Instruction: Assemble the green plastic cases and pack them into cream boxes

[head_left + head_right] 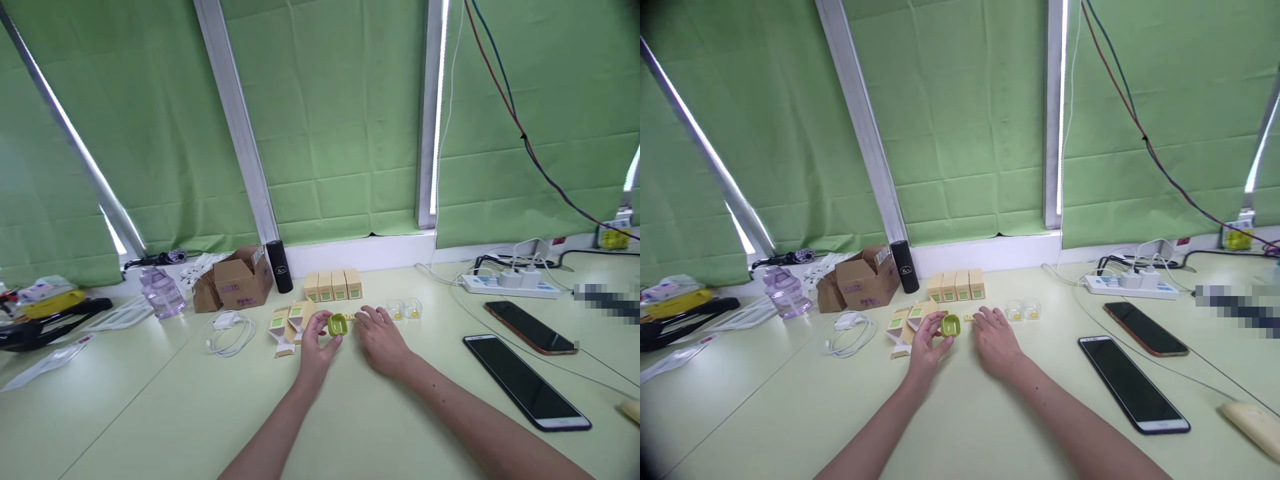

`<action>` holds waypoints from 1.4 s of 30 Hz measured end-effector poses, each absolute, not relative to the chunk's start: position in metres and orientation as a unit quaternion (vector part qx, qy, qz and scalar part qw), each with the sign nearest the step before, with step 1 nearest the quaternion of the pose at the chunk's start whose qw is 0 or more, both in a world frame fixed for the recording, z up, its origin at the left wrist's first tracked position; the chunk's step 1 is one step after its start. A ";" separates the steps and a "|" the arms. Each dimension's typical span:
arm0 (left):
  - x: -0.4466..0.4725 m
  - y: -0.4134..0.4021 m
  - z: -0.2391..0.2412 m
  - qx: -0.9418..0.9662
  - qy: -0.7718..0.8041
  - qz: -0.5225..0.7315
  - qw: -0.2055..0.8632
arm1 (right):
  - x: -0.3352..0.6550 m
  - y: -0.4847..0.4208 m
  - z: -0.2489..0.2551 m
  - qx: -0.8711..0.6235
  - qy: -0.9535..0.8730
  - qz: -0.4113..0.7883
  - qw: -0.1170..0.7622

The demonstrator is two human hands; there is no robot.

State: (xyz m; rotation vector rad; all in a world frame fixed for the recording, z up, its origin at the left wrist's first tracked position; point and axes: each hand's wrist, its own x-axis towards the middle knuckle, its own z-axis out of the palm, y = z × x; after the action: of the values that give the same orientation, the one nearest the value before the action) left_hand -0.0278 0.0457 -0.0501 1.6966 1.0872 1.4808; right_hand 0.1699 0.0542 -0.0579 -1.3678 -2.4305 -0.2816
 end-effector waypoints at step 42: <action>-0.021 0.034 -0.049 0.669 0.385 0.557 0.305 | 0.169 0.020 -0.054 -0.391 -0.631 0.343 0.576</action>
State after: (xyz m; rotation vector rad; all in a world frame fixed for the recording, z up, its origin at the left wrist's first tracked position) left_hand -0.0206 0.0336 -0.0490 1.7725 1.0204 1.4760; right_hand 0.1687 0.0204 -0.0541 -0.9167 -1.4767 0.8040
